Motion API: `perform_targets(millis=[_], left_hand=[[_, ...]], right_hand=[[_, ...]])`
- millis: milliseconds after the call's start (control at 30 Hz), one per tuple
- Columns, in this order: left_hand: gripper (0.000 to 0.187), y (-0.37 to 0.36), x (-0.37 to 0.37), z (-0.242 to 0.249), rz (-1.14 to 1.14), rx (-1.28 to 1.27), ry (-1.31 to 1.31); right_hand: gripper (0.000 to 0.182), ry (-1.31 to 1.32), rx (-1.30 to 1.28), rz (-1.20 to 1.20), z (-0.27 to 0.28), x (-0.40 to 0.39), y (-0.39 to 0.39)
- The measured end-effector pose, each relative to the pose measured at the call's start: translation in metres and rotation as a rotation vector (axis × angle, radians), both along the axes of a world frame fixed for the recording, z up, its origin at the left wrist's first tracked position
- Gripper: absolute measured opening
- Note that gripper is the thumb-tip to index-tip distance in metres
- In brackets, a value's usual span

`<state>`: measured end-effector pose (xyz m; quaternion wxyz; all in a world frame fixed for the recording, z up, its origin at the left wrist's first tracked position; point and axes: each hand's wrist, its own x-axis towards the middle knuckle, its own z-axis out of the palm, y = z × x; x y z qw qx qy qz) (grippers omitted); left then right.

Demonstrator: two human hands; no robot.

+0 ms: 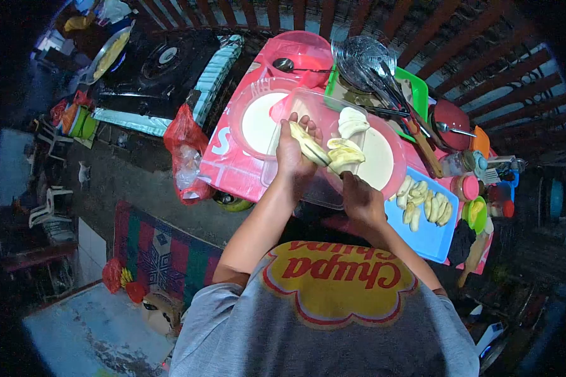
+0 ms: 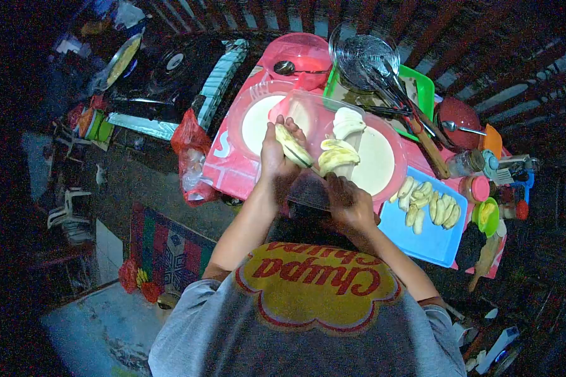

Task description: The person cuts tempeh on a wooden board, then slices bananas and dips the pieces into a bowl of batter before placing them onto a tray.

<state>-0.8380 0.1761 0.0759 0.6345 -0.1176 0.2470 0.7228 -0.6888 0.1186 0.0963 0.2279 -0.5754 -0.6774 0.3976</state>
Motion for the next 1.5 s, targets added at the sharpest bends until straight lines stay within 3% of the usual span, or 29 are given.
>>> perform_targets(millis=[67,200,267,400,467,600,667,700,867,900,967,1100,1300,1367,1400,1467,1500], left_hand=[[0.031,-0.002,0.006,-0.001,-0.010,-0.019,-0.015],[0.031,-0.001,0.009,0.001,-0.031,-0.056,-0.030],[0.031,-0.001,0.008,0.003,-0.027,-0.073,-0.036],[0.031,-0.003,0.012,0.009,-0.030,-0.116,-0.099],[0.032,-0.005,0.013,0.012,-0.058,-0.069,-0.094],[0.037,-0.008,0.011,0.007,-0.152,-0.023,-0.001],[0.032,-0.006,0.010,0.003,-0.141,-0.058,-0.025],[0.027,-0.006,0.010,0.002,-0.130,-0.095,-0.049],[0.025,-0.006,0.009,0.005,-0.077,-0.107,-0.055],[0.025,-0.006,0.010,0.007,-0.066,-0.118,-0.044],[0.025,-0.010,0.010,0.011,-0.065,-0.106,-0.043],[0.027,-0.014,0.010,0.015,-0.055,-0.067,-0.017],[0.034,-0.013,0.008,0.024,-0.171,-0.101,0.135],[0.035,-0.003,0.005,0.010,-0.101,-0.097,0.117],[0.037,0.003,0.003,0.003,-0.030,-0.096,0.099],[0.037,0.011,-0.014,-0.001,0.016,-0.045,-0.034],[0.039,0.012,-0.022,-0.001,0.060,0.000,-0.166]], right_hand=[[0.023,-0.182,-0.063,0.090,0.007,0.001,0.004],[0.023,-0.009,0.069,0.123,-0.020,0.001,0.007],[0.018,-0.209,0.149,0.201,-0.008,0.000,0.008],[0.019,-0.144,0.088,0.142,-0.011,-0.005,0.012],[0.024,0.019,0.048,0.100,-0.028,-0.006,0.015],[0.027,-0.178,0.201,0.203,-0.025,-0.010,0.020],[0.024,0.089,0.067,0.109,-0.035,-0.009,0.019],[0.024,0.088,0.067,0.112,-0.037,-0.010,0.021],[0.022,-0.027,0.382,0.185,-0.055,-0.017,0.027],[0.022,-0.026,0.383,0.187,-0.053,-0.019,0.029],[0.033,-0.432,0.258,0.301,-0.048,-0.023,0.034],[0.034,-0.517,0.276,0.320,-0.055,-0.027,0.037],[0.035,-0.456,0.209,0.298,-0.042,-0.024,0.035],[0.018,0.187,0.167,0.241,-0.025,-0.008,0.025],[0.018,0.187,0.173,0.240,-0.020,-0.003,0.022],[0.015,-0.408,0.276,0.264,-0.011,0.008,0.017],[0.015,-0.407,0.280,0.266,0.000,0.013,0.013]])
